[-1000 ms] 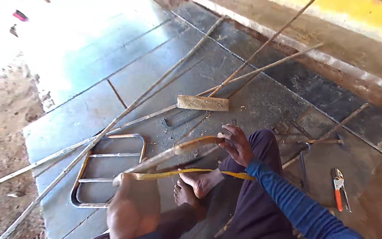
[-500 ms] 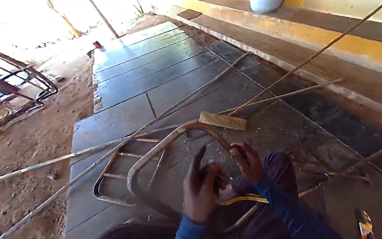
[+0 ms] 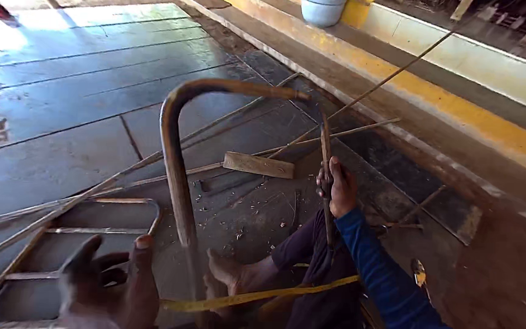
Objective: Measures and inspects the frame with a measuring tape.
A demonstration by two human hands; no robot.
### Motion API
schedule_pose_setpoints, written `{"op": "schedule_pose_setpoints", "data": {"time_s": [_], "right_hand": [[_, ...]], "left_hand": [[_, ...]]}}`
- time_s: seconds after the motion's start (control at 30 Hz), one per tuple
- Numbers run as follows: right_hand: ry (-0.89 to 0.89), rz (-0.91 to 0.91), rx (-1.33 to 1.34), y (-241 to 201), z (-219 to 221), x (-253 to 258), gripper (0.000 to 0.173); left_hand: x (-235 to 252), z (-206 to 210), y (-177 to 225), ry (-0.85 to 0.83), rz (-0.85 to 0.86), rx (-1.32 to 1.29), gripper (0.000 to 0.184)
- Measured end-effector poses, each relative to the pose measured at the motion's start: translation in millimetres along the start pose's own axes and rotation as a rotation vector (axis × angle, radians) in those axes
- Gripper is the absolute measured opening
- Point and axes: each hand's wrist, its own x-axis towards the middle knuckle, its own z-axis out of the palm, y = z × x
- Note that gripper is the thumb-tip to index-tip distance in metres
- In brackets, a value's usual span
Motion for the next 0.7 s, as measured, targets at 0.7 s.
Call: {"op": "schedule_pose_setpoints", "data": {"time_s": [0.7], "right_hand": [[-0.58,0.343,-0.078,-20,-2,-30,0.045]], "left_hand": [[-1,49,-22,-0.124,-0.679,-0.573,0.034]]}}
